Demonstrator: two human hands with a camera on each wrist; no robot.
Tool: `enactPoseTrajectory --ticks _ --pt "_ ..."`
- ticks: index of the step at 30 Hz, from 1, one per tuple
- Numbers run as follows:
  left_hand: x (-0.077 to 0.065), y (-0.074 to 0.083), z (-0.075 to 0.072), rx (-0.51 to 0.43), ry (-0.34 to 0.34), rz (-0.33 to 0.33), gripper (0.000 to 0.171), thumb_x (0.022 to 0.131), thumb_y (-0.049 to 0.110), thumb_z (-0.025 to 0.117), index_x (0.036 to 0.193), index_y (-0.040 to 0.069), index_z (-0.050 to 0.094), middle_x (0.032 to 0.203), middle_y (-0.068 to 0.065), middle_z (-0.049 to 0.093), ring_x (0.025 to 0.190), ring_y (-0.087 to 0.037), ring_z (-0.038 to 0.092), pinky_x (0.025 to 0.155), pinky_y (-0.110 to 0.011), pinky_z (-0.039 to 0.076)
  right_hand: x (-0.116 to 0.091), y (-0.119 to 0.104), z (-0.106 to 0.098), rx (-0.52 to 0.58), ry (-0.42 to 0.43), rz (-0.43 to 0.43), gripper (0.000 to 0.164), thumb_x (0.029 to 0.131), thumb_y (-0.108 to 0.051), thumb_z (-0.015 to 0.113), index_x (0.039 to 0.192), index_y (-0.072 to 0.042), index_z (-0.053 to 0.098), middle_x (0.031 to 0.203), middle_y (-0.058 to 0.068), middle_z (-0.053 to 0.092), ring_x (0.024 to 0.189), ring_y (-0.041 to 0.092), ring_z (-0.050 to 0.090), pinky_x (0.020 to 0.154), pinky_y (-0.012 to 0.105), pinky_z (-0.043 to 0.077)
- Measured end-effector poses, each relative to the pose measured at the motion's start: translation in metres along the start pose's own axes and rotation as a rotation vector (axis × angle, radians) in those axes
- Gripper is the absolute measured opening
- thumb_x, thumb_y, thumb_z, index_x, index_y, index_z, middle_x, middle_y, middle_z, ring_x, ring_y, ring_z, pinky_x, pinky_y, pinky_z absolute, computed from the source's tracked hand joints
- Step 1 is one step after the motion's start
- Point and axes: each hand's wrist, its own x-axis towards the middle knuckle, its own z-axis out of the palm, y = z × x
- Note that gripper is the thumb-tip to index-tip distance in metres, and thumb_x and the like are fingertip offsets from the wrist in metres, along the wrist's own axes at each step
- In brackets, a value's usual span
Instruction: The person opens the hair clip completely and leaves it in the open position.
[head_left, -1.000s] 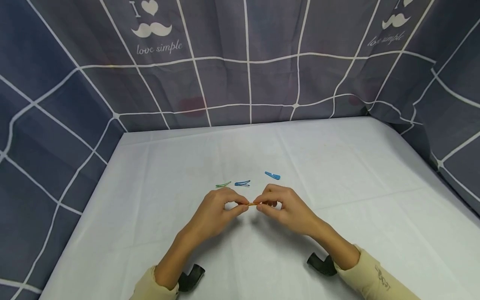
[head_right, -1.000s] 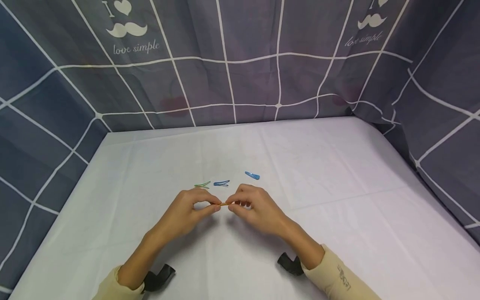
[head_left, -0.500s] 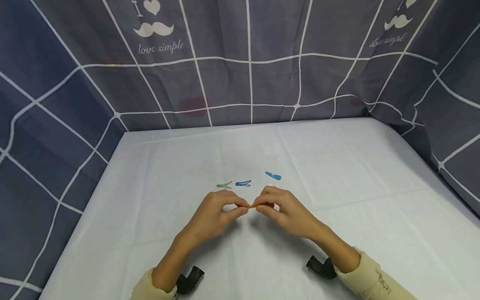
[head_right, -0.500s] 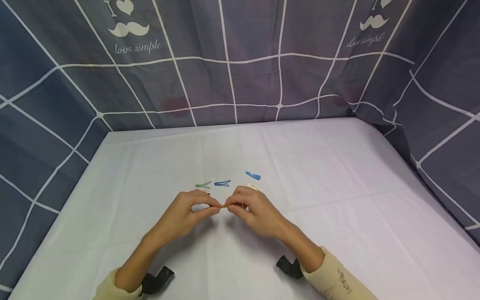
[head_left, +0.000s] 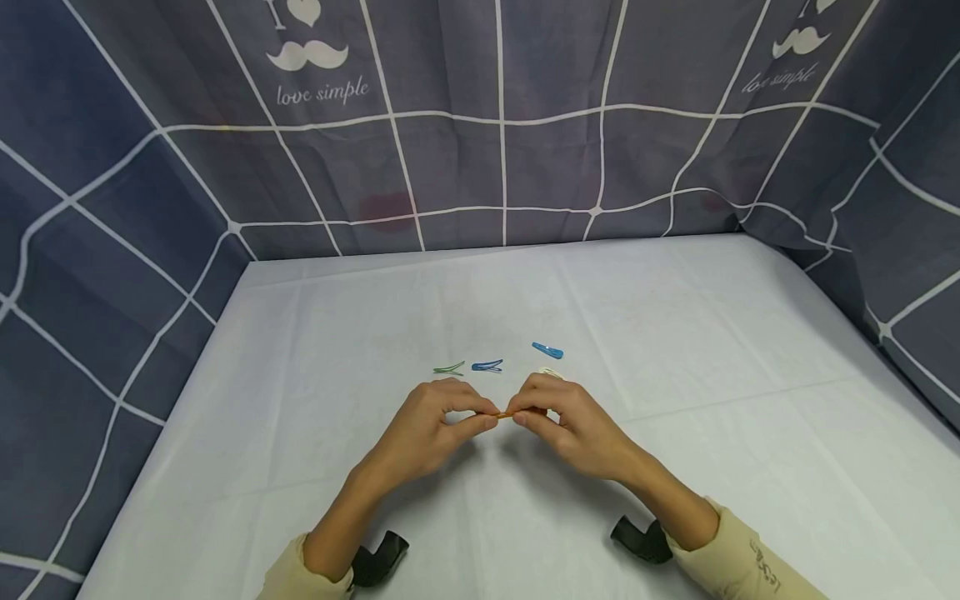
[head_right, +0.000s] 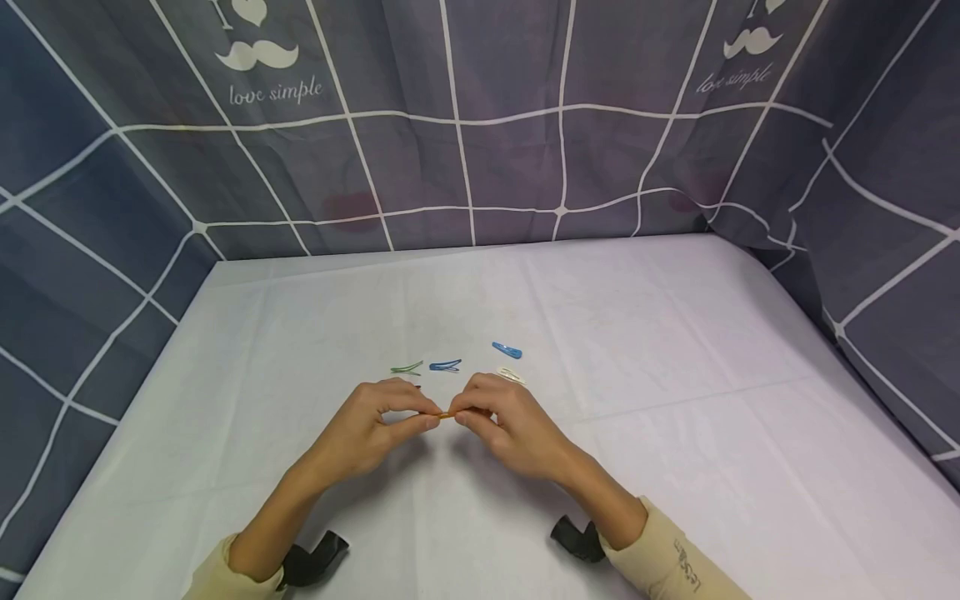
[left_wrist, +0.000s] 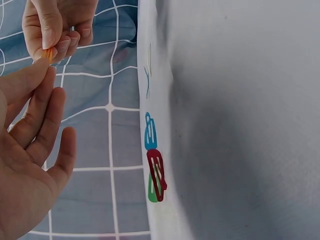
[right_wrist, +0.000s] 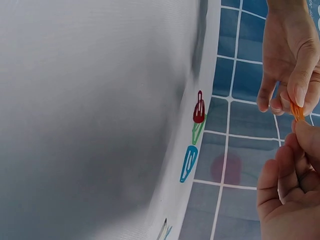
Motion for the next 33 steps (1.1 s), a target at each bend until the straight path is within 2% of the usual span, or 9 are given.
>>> enactPoseTrajectory --ticks 7,15,26,33 --pt "-0.0004 0.0036 -0.0006 0.036 0.003 0.023 0.009 0.088 0.014 0.075 0.095 0.013 0.08 0.086 0.012 0.071 0.089 -0.006 0.063 0.081 -0.033 0.048 -0.0023 -0.0014 0.0019 0.009 0.009 0.005 0.016 0.096 -0.004 0.063 0.097 -0.015 0.074 0.088 -0.001 0.064 0.076 0.013 0.052 0.064 0.027 0.044" --pt "-0.0015 0.0063 -0.0011 0.07 -0.016 0.049 0.007 0.087 0.013 0.076 0.093 0.013 0.08 0.085 0.015 0.071 0.088 -0.006 0.063 0.084 -0.033 0.047 -0.0056 -0.0027 0.0036 0.013 0.006 -0.011 0.016 0.096 -0.004 0.063 0.097 -0.016 0.074 0.087 -0.002 0.063 0.076 0.012 0.052 0.065 0.027 0.043" --pt "-0.0029 0.005 -0.0012 0.039 -0.047 0.038 0.008 0.089 0.015 0.075 0.094 0.012 0.08 0.087 0.012 0.072 0.088 -0.006 0.064 0.081 -0.031 0.05 -0.0076 -0.0024 0.005 0.014 0.007 -0.031 0.018 0.095 -0.003 0.064 0.098 -0.019 0.074 0.088 -0.007 0.063 0.078 0.012 0.053 0.067 0.027 0.045" --pt "-0.0035 0.0028 -0.0011 0.013 -0.081 0.076 0.008 0.089 0.014 0.074 0.094 0.011 0.08 0.087 0.009 0.072 0.086 -0.005 0.063 0.078 -0.032 0.051 -0.0081 -0.0005 0.0048 0.055 -0.023 -0.057 0.02 0.093 0.001 0.065 0.099 -0.016 0.074 0.09 -0.007 0.064 0.081 0.013 0.056 0.071 0.028 0.046"
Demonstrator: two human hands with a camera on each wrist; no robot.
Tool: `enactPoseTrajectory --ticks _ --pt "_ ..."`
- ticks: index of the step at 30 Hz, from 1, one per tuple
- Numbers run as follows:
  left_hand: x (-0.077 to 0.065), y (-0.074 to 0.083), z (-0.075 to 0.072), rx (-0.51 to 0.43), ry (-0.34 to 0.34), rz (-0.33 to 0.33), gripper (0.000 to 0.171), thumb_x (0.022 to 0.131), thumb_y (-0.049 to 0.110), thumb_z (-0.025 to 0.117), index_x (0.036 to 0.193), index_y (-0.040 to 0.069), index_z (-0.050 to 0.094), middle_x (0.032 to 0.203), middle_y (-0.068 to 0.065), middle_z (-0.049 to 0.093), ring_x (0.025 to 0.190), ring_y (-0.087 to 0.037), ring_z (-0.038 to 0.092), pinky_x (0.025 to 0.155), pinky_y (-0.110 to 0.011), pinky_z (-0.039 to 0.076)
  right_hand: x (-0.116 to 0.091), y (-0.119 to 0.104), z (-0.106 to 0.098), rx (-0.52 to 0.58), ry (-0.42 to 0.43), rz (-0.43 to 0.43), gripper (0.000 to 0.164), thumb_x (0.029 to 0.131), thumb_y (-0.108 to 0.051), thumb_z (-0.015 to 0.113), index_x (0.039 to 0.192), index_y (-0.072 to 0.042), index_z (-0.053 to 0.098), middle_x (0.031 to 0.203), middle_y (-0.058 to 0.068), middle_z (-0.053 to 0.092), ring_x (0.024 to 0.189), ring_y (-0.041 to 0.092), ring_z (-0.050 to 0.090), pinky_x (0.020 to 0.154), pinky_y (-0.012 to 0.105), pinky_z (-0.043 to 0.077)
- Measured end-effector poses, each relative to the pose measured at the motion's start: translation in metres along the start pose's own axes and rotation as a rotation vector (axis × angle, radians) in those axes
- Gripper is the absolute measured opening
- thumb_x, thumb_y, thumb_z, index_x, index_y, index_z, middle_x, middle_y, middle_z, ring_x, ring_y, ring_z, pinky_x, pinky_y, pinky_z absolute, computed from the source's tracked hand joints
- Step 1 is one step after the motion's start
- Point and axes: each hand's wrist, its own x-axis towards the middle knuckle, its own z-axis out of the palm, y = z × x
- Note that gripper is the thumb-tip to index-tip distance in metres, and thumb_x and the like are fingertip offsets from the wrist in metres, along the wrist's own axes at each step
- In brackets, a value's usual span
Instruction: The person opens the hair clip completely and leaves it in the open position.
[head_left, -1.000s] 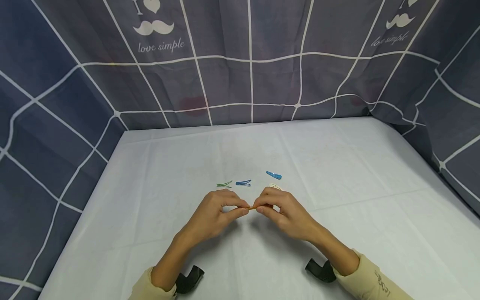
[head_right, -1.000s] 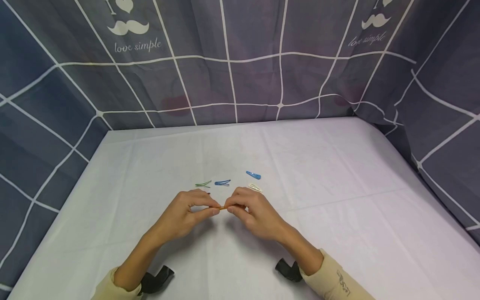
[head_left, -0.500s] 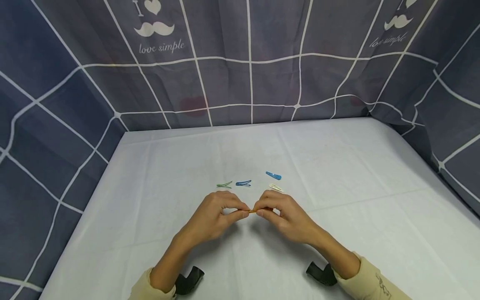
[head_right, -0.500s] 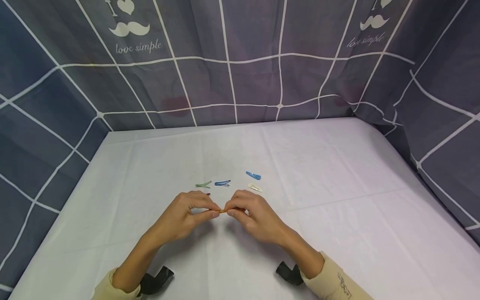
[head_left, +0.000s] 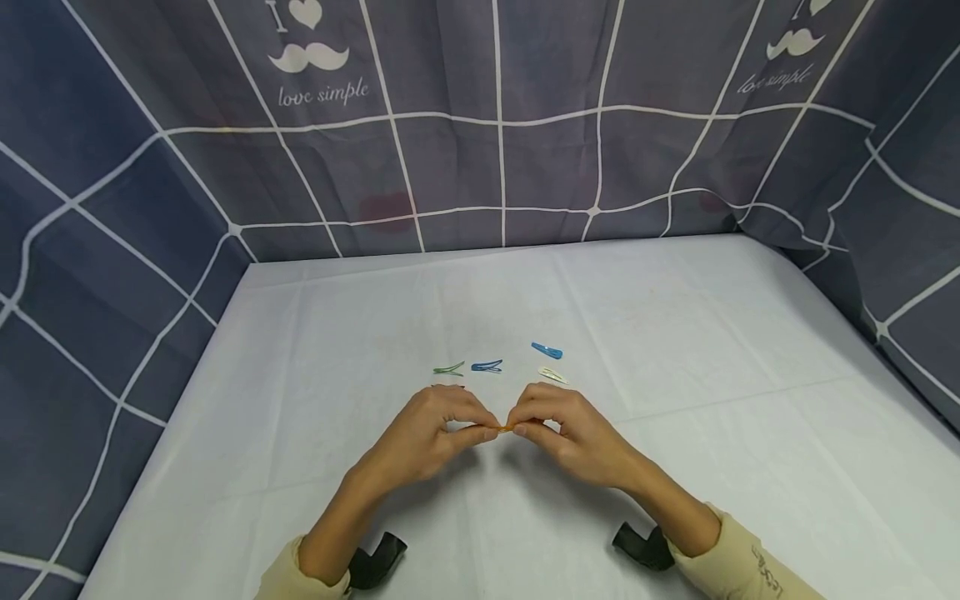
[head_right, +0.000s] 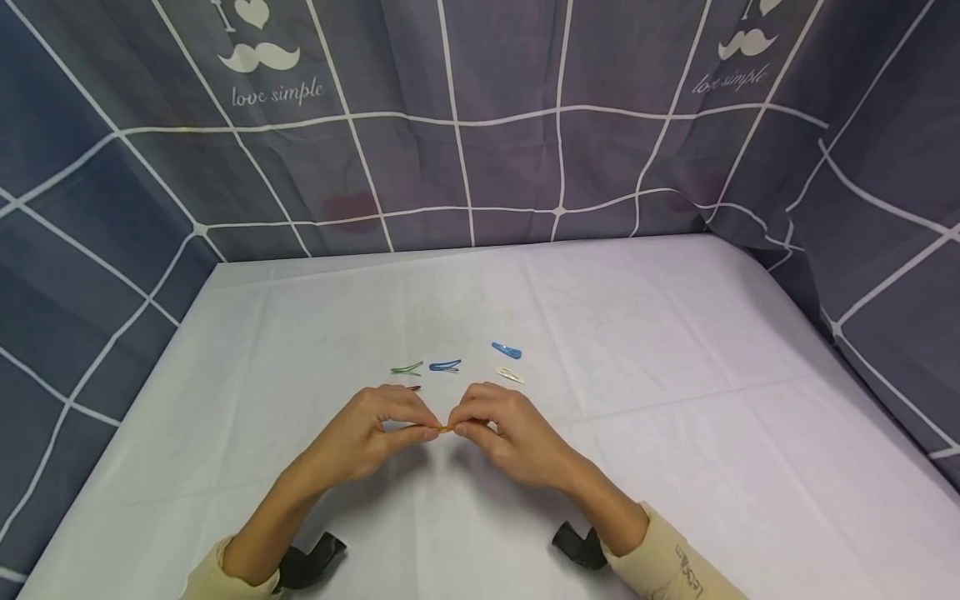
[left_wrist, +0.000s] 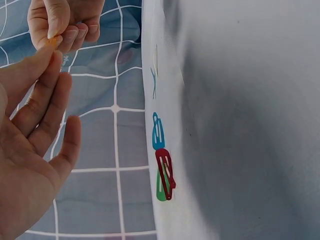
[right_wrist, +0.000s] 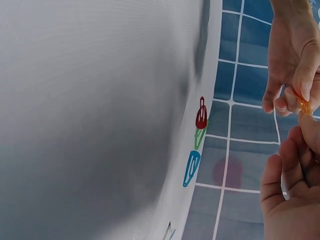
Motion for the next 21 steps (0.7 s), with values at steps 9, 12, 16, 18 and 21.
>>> enactPoseTrajectory --ticks 9,12,16,18,21 --pt "0.0003 0.0006 0.0013 0.037 0.016 -0.008 0.008 0.09 0.015 0.074 0.094 0.011 0.08 0.089 0.007 0.073 0.088 -0.005 0.063 0.08 -0.032 0.051 -0.0027 0.0006 0.0004 0.011 0.031 0.068 0.016 0.093 -0.002 0.066 0.099 -0.014 0.075 0.088 -0.004 0.064 0.08 0.014 0.056 0.072 0.028 0.047" --pt "0.0006 0.0006 0.0022 0.066 0.04 -0.041 0.008 0.09 0.018 0.074 0.094 0.014 0.08 0.089 0.01 0.073 0.089 -0.005 0.063 0.083 -0.032 0.049 -0.0025 0.0 0.0012 -0.005 0.048 0.09 0.014 0.093 -0.004 0.067 0.101 -0.014 0.075 0.088 -0.005 0.063 0.081 0.014 0.056 0.073 0.03 0.047" --pt "0.0006 -0.0005 0.0031 0.086 0.072 -0.076 0.008 0.089 0.019 0.076 0.095 0.016 0.08 0.089 0.011 0.073 0.09 -0.005 0.064 0.082 -0.033 0.049 -0.0022 0.001 0.0022 -0.033 0.057 0.111 0.014 0.092 -0.007 0.069 0.103 -0.015 0.074 0.089 -0.008 0.061 0.082 0.013 0.056 0.074 0.034 0.048" --pt "0.0006 -0.001 0.0033 0.093 0.082 -0.086 0.008 0.088 0.017 0.076 0.096 0.017 0.08 0.089 0.012 0.072 0.09 -0.005 0.063 0.081 -0.033 0.05 -0.0023 0.0021 0.0026 -0.044 0.06 0.115 0.015 0.092 -0.007 0.07 0.104 -0.016 0.073 0.089 -0.008 0.061 0.083 0.013 0.056 0.074 0.035 0.048" --pt "0.0009 -0.0021 0.0035 0.102 0.091 -0.097 0.009 0.087 0.016 0.077 0.095 0.018 0.08 0.089 0.013 0.072 0.09 -0.005 0.063 0.08 -0.035 0.051 -0.0022 0.0038 0.0031 -0.057 0.063 0.116 0.017 0.091 -0.007 0.07 0.104 -0.016 0.073 0.09 -0.009 0.061 0.083 0.013 0.056 0.074 0.034 0.048"
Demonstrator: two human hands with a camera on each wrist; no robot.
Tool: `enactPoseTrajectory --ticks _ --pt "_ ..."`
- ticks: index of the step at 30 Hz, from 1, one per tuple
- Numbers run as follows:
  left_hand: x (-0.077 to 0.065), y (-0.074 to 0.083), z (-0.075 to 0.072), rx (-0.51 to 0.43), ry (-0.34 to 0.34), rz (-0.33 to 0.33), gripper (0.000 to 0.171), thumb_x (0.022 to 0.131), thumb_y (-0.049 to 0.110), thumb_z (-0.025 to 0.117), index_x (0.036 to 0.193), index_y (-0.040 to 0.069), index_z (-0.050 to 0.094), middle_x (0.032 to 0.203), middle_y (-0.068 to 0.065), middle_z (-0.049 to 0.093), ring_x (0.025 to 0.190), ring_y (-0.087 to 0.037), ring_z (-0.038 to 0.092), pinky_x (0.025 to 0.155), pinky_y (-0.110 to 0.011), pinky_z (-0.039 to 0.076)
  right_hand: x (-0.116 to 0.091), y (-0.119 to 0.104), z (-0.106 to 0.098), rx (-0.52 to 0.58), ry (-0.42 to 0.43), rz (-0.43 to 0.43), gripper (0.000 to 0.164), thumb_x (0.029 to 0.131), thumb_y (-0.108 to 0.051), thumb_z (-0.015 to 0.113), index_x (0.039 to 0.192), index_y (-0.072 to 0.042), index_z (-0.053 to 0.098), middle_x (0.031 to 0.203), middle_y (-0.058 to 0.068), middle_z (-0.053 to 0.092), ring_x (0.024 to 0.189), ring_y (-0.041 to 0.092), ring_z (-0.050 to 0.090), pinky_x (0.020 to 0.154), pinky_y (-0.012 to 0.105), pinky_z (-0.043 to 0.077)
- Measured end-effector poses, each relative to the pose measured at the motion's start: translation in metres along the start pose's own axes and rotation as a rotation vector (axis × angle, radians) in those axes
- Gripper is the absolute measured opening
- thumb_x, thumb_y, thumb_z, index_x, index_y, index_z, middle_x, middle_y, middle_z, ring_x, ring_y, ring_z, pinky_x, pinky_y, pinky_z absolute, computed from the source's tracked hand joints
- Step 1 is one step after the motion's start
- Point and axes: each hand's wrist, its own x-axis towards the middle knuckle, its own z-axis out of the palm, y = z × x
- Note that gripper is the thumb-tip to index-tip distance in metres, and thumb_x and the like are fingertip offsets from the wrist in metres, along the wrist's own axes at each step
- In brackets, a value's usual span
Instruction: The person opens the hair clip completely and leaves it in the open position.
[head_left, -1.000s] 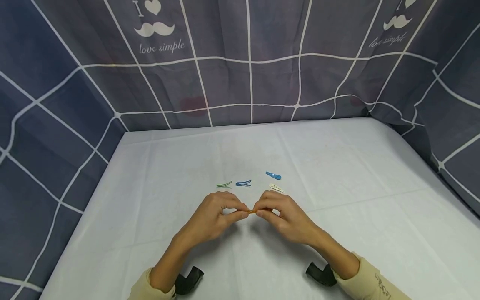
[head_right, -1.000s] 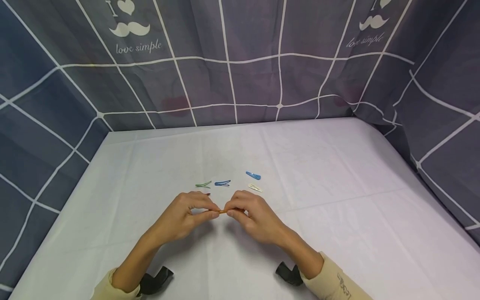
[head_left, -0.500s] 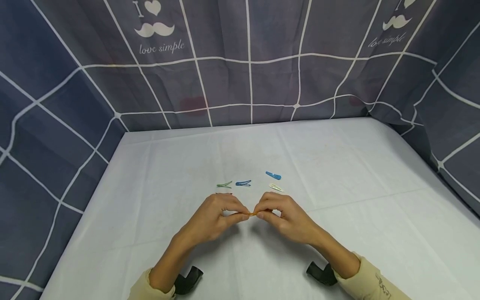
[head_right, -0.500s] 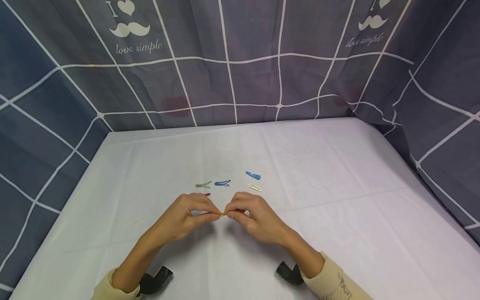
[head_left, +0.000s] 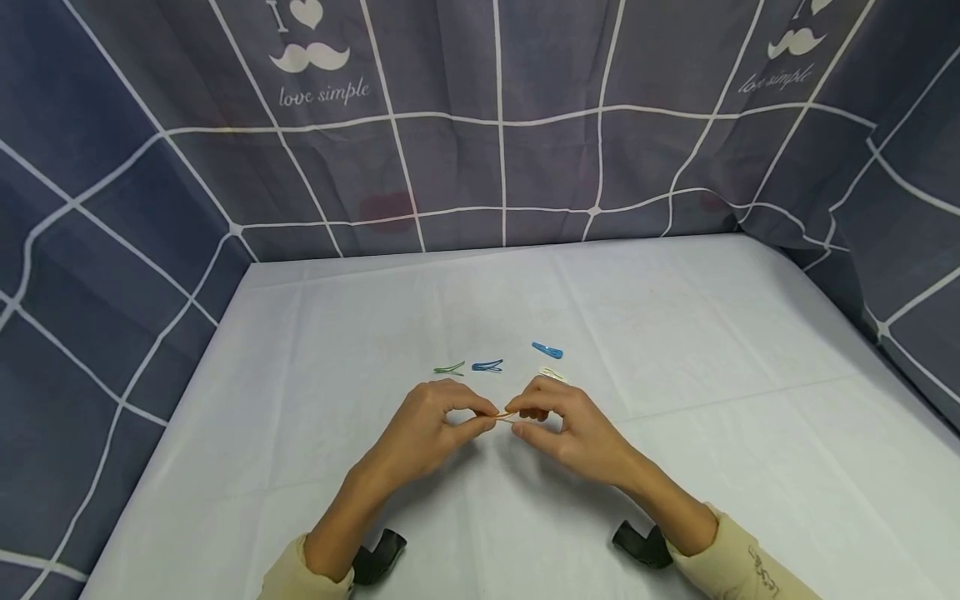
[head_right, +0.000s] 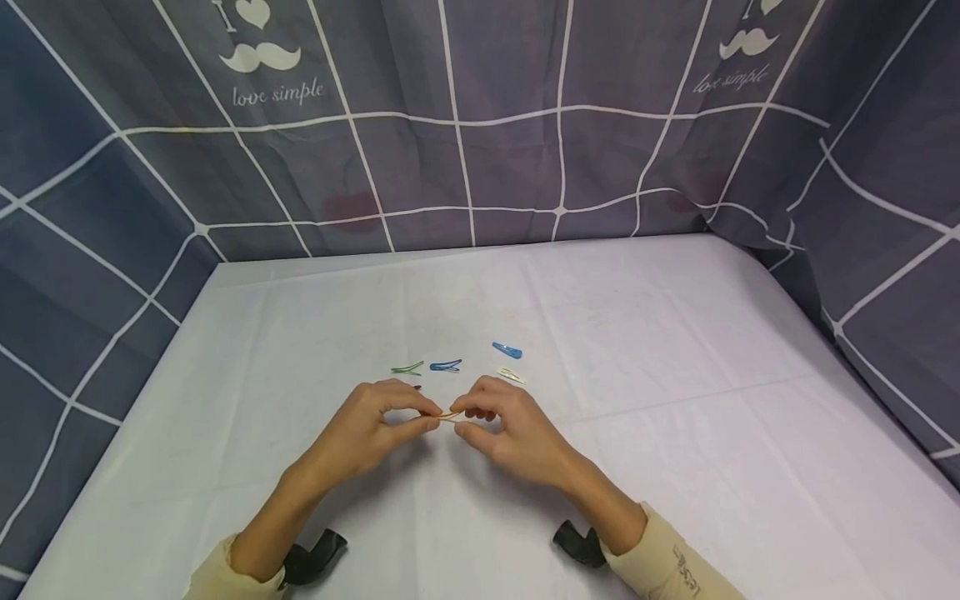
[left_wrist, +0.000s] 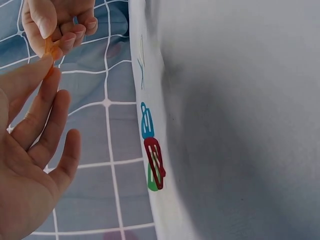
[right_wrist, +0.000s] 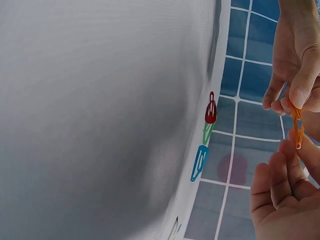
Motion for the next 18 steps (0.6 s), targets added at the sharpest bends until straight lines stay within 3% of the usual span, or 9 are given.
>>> enactPoseTrajectory --ticks 9,18 --pt "0.001 -0.004 0.001 0.014 -0.006 -0.061 0.01 0.085 0.011 0.078 0.094 0.017 0.08 0.089 0.014 0.07 0.091 -0.007 0.064 0.078 -0.039 0.054 0.001 0.002 0.003 -0.032 0.054 0.067 0.022 0.086 -0.005 0.075 0.105 -0.014 0.071 0.092 -0.006 0.062 0.084 0.013 0.057 0.075 0.031 0.049" --pt "0.006 -0.012 0.003 0.049 -0.004 -0.078 0.009 0.084 0.01 0.079 0.091 0.016 0.079 0.087 0.015 0.07 0.09 -0.007 0.064 0.082 -0.039 0.052 0.006 0.007 0.003 -0.083 0.048 0.063 0.016 0.086 -0.006 0.075 0.101 -0.012 0.073 0.089 -0.01 0.061 0.081 0.01 0.056 0.072 0.03 0.05"
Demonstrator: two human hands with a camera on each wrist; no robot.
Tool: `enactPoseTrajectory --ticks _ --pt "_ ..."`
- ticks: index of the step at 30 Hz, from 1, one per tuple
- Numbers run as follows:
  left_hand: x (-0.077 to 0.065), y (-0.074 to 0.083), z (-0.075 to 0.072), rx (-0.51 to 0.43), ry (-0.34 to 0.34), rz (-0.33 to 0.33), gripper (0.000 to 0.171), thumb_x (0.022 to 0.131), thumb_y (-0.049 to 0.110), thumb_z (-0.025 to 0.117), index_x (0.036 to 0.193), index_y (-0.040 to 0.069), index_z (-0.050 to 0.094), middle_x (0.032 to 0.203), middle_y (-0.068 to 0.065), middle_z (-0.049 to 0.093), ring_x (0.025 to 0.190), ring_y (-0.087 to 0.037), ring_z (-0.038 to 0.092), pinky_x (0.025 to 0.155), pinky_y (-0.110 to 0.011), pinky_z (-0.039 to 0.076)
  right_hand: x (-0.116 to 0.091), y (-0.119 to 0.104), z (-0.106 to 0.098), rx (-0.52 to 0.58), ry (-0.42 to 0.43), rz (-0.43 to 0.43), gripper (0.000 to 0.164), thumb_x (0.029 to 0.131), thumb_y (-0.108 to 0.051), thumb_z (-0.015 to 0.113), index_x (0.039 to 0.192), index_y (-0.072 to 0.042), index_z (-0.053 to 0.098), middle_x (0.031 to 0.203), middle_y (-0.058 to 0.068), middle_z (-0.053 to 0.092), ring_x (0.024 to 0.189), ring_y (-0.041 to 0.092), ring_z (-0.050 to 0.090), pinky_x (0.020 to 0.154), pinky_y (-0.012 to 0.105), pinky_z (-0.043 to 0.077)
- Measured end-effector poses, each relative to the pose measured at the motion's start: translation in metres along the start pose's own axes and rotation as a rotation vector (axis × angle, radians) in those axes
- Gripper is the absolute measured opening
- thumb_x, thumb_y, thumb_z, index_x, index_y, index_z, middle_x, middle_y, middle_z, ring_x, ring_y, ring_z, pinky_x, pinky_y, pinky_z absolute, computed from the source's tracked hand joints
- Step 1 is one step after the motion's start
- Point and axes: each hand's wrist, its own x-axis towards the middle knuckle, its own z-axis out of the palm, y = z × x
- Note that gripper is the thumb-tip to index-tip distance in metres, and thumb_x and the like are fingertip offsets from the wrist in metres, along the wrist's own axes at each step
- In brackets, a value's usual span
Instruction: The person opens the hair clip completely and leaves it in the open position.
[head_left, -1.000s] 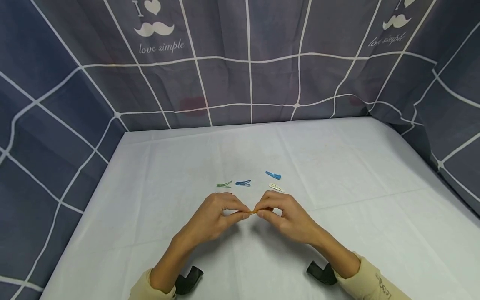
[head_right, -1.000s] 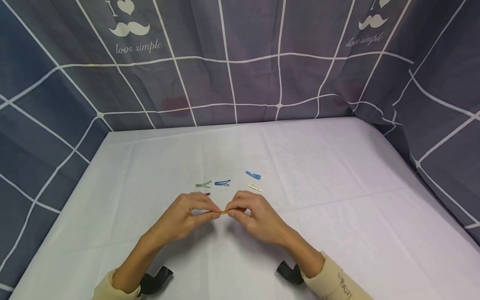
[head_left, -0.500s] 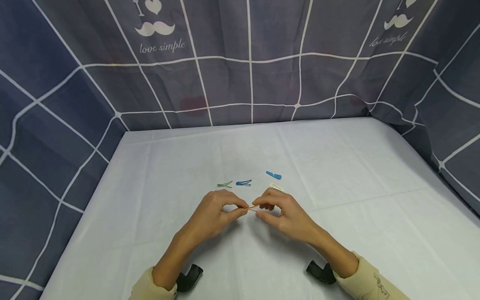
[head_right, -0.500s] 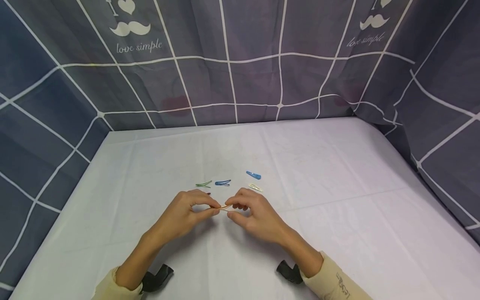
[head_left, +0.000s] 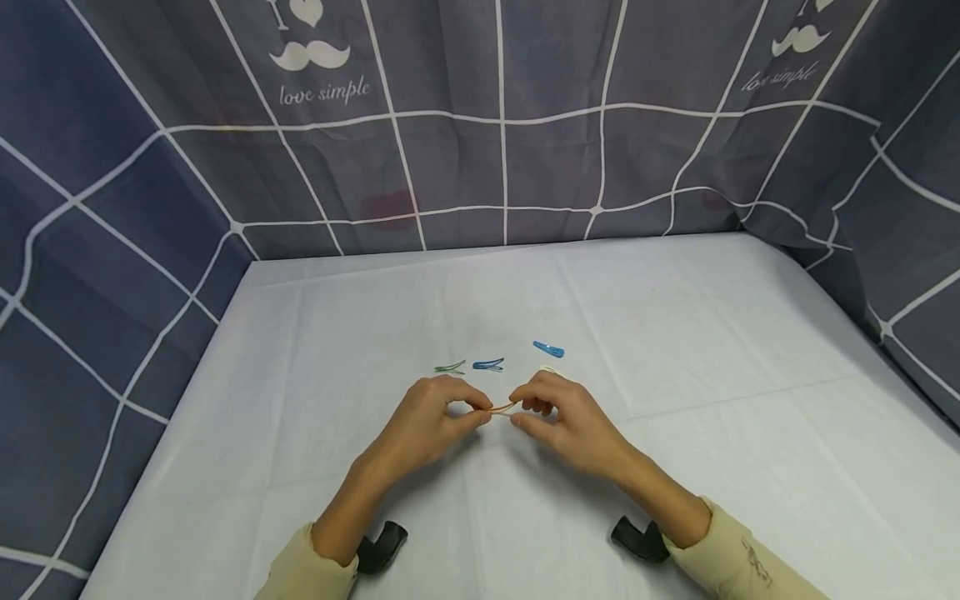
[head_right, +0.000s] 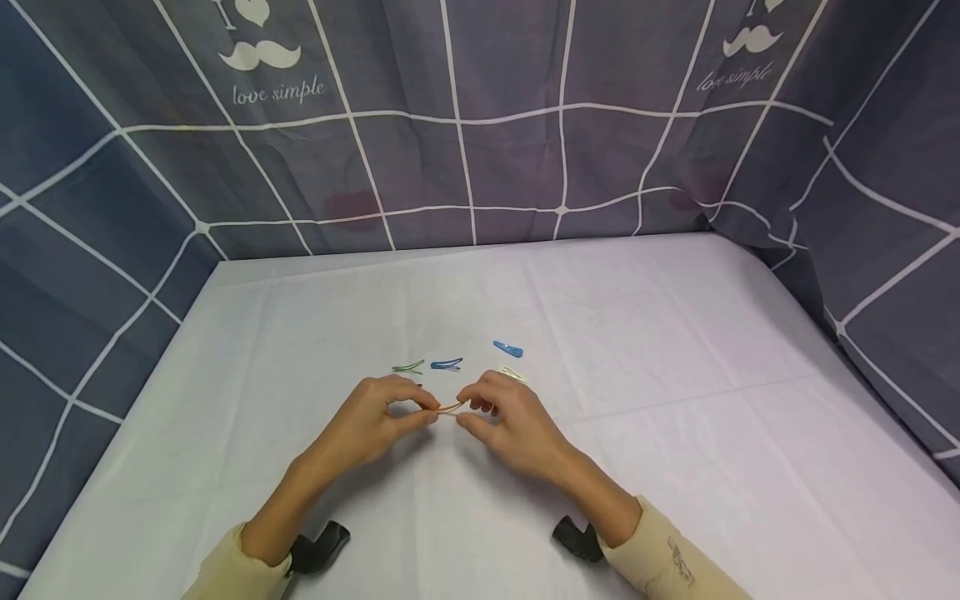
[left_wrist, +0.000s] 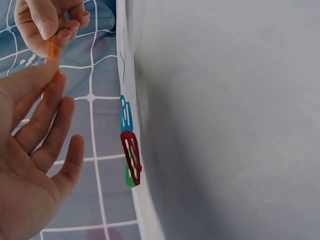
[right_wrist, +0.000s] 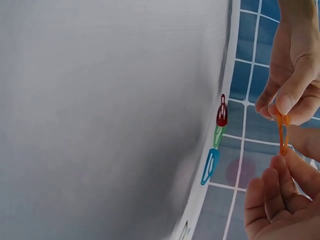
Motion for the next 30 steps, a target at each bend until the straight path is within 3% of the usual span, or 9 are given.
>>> enactPoseTrajectory --ticks 5,11,20,30 --pt "0.006 -0.005 0.0 0.025 -0.005 -0.006 0.008 0.084 0.009 0.079 0.088 0.015 0.079 0.084 0.014 0.07 0.087 -0.006 0.063 0.08 -0.035 0.051 0.006 0.002 0.001 -0.046 -0.013 0.026 0.014 0.086 -0.005 0.076 0.098 -0.01 0.073 0.084 -0.011 0.059 0.077 0.009 0.055 0.068 0.028 0.049" --pt "0.016 -0.011 0.001 0.031 -0.016 -0.042 0.007 0.085 0.006 0.077 0.088 0.012 0.078 0.086 0.011 0.07 0.088 -0.013 0.064 0.079 -0.036 0.051 0.015 0.008 0.003 -0.062 -0.002 0.072 0.013 0.085 -0.004 0.075 0.098 -0.008 0.073 0.08 -0.009 0.058 0.07 0.009 0.054 0.063 0.026 0.047" --pt "0.034 -0.02 0.005 0.042 -0.059 -0.103 0.008 0.088 0.003 0.073 0.093 0.007 0.077 0.097 0.002 0.072 0.095 -0.016 0.067 0.082 -0.034 0.054 0.031 0.02 0.001 -0.117 0.008 0.104 0.013 0.086 -0.004 0.074 0.099 -0.006 0.074 0.076 -0.006 0.057 0.067 0.011 0.051 0.061 0.027 0.044" --pt "0.037 -0.024 0.007 0.09 -0.068 -0.127 0.01 0.088 0.003 0.072 0.095 0.008 0.077 0.1 -0.001 0.072 0.093 -0.017 0.068 0.08 -0.034 0.053 0.036 0.03 0.006 -0.159 -0.033 0.131 0.011 0.088 -0.006 0.074 0.099 -0.007 0.074 0.075 -0.006 0.055 0.069 0.012 0.05 0.063 0.028 0.043"
